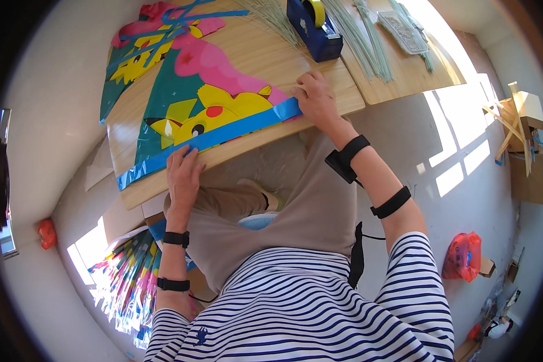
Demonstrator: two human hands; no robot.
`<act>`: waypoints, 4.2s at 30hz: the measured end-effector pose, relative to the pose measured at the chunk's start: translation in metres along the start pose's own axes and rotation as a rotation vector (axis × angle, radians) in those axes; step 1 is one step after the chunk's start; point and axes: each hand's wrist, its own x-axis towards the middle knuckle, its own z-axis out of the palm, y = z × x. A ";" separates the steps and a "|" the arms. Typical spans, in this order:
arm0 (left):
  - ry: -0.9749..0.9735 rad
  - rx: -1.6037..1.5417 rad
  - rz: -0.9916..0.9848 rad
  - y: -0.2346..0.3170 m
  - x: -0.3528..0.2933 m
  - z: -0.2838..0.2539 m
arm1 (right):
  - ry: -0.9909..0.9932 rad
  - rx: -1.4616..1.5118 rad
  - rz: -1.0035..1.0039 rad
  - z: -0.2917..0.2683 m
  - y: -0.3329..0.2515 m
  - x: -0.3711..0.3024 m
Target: Assembling and taping colorful triangular kite pieces on a wooden table.
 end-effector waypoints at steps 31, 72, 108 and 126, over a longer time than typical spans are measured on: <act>0.098 -0.008 -0.032 -0.002 -0.005 0.014 | -0.504 -0.147 -0.431 0.091 -0.155 -0.042; 0.408 -0.336 -0.199 -0.037 -0.027 0.047 | -0.831 -0.237 -0.391 0.310 -0.383 0.036; 0.049 -0.095 -0.116 -0.028 -0.015 -0.019 | -0.211 1.451 0.737 -0.010 0.006 0.040; 0.036 -0.038 -0.095 -0.030 -0.014 -0.011 | -0.520 0.099 -0.336 0.140 -0.159 0.050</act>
